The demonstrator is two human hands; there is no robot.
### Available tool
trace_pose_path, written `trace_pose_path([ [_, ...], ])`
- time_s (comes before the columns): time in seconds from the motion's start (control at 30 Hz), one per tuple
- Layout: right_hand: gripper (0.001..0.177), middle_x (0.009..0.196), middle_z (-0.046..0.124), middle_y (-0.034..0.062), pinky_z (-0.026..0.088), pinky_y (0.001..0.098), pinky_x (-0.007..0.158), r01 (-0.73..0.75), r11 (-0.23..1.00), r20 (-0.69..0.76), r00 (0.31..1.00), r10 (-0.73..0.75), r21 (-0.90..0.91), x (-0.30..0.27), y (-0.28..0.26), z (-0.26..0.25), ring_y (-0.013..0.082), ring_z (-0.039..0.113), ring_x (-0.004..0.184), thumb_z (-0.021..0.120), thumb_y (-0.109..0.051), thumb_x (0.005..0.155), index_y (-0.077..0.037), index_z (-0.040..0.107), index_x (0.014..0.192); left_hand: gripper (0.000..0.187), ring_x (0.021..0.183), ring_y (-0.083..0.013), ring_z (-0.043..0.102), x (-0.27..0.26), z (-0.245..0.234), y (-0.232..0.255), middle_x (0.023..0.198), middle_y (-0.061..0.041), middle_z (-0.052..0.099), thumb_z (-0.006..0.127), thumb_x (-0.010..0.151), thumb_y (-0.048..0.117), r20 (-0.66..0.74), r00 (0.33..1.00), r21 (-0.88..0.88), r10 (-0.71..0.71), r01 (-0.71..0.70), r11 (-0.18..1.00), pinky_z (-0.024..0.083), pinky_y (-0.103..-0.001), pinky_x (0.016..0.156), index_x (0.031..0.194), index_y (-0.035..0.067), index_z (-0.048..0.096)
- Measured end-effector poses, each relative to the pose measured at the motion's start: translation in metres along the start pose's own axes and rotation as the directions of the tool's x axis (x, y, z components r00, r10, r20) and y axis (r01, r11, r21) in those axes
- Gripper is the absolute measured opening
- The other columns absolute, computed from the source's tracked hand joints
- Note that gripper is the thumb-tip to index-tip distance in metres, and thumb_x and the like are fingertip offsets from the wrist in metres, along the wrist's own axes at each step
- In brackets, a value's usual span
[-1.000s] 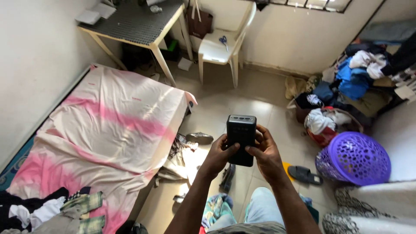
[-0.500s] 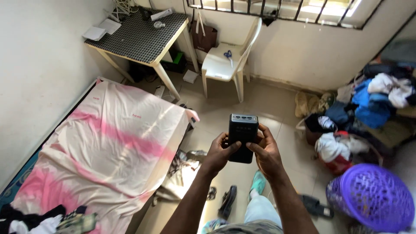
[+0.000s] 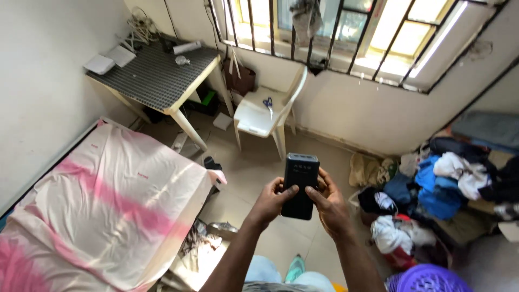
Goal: Picking up various scattered items around the room and placing a shirt into a laundry basket.
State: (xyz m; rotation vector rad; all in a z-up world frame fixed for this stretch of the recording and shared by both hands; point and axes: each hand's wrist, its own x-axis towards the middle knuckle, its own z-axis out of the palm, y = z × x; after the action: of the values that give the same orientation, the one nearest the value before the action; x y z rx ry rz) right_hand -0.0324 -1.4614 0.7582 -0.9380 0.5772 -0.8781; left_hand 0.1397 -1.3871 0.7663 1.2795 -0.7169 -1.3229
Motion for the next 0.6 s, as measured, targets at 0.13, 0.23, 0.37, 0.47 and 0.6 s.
trace_pose_path([
  [0.13,0.074,0.132,0.062,0.0147,0.047,0.0404,0.110,-0.048,0.994,-0.005,0.999,0.048,-0.100,0.021,-0.022,0.003,0.0235,0.059,0.126,0.069,-0.012,0.088,-0.008,0.040,0.156,0.039,0.084,-0.0128,0.067,0.022,0.003,0.009,0.098,-0.008,0.067,0.077,0.092,0.032,-0.034,0.999,0.005,-0.012,0.012,1.000,0.059,-0.029,0.072,0.114,0.004,0.062],
  [0.23,0.078,0.134,0.063,0.0132,0.045,0.0385,0.111,-0.097,0.951,0.023,0.994,0.109,-0.295,0.040,-0.025,-0.001,0.0222,0.059,0.128,0.071,-0.015,0.088,-0.011,0.036,0.158,0.041,0.085,-0.0127,0.068,0.029,0.002,0.021,0.099,-0.006,0.066,0.078,0.089,0.030,-0.068,0.996,-0.003,-0.056,0.056,0.998,0.061,-0.032,0.072,0.115,0.004,0.060],
  [0.37,0.082,0.132,0.064,0.0142,0.047,0.0425,0.109,-0.140,0.912,0.035,0.985,0.166,-0.385,0.059,-0.034,0.008,0.0247,0.060,0.127,0.074,-0.016,0.086,-0.012,0.036,0.158,0.043,0.088,-0.0136,0.070,0.042,-0.006,0.026,0.101,-0.008,0.069,0.079,0.088,0.030,-0.094,0.995,0.009,-0.017,0.018,1.000,0.062,-0.030,0.074,0.116,0.004,0.060],
  [0.47,0.082,0.131,0.064,0.0160,0.048,0.0450,0.109,-0.138,0.914,0.071,0.981,0.178,-0.383,0.079,-0.034,0.017,0.0267,0.060,0.126,0.075,-0.015,0.084,-0.012,0.037,0.157,0.045,0.089,-0.0149,0.069,0.057,-0.017,0.024,0.101,-0.009,0.068,0.080,0.088,0.030,-0.130,0.992,-0.006,0.001,-0.001,1.000,0.061,-0.031,0.074,0.117,0.003,0.060],
  [0.6,0.078,0.132,0.066,0.0158,0.050,0.0449,0.109,-0.226,0.852,0.017,0.964,0.265,-0.473,0.110,-0.035,0.034,0.0265,0.061,0.130,0.075,-0.015,0.084,-0.014,0.040,0.154,0.046,0.093,-0.0159,0.069,0.072,-0.034,0.033,0.104,-0.008,0.067,0.080,0.088,0.032,-0.187,0.982,-0.033,-0.036,0.031,0.999,0.063,-0.032,0.077,0.118,0.004,0.059],
])
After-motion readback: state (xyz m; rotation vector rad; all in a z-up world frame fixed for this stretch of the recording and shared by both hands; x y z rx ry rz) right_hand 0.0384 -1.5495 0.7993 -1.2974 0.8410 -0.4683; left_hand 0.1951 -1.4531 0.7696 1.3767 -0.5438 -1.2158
